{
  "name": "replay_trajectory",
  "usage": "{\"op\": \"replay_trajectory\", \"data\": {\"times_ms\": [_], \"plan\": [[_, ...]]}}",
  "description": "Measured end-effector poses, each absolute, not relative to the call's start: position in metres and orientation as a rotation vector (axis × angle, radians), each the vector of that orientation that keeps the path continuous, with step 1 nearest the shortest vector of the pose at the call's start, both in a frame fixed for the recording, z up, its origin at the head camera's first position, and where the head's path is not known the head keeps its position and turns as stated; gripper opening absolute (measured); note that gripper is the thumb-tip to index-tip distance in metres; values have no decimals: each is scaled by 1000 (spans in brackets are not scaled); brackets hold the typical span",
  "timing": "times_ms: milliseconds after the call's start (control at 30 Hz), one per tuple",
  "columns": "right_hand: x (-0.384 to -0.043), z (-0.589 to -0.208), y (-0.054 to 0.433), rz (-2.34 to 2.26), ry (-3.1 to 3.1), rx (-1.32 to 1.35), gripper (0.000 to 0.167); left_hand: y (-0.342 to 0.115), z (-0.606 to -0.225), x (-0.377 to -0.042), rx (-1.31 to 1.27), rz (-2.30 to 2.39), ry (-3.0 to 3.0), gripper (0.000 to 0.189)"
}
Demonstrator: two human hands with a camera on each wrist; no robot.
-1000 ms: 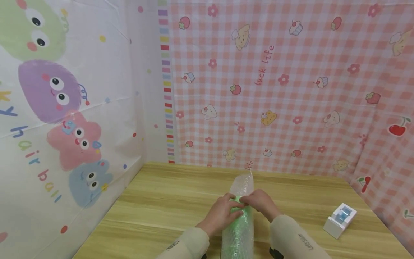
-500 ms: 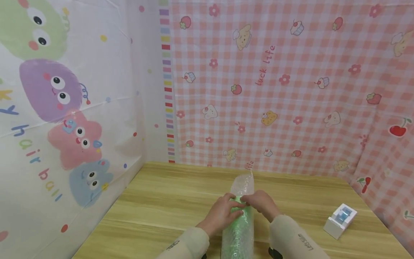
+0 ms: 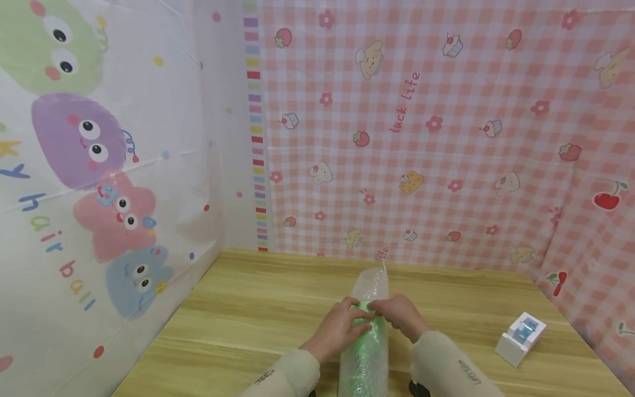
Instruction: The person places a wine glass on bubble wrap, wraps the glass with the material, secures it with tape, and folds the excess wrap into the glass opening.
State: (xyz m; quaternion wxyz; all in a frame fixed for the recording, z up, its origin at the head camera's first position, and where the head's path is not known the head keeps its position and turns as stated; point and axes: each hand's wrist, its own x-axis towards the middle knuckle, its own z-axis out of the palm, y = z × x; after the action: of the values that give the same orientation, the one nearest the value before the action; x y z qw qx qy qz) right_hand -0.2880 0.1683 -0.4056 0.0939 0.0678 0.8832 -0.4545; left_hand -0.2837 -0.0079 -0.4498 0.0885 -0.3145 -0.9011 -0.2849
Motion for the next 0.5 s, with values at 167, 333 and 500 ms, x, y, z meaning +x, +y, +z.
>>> {"op": "replay_trajectory", "data": {"times_ms": [167,333,500], "plan": [[-288,-405,171,-1391,2553,251,30,-8,-451,-284,-931,-871,-2690,23],[-290,-405,173,-1320,2592,248,35,-7,-452,-284,-937,-894,-2688,23],[-289,-404,171,-1287,2660,206,31,-7,-452,-285,-932,-884,-2695,23]]}}
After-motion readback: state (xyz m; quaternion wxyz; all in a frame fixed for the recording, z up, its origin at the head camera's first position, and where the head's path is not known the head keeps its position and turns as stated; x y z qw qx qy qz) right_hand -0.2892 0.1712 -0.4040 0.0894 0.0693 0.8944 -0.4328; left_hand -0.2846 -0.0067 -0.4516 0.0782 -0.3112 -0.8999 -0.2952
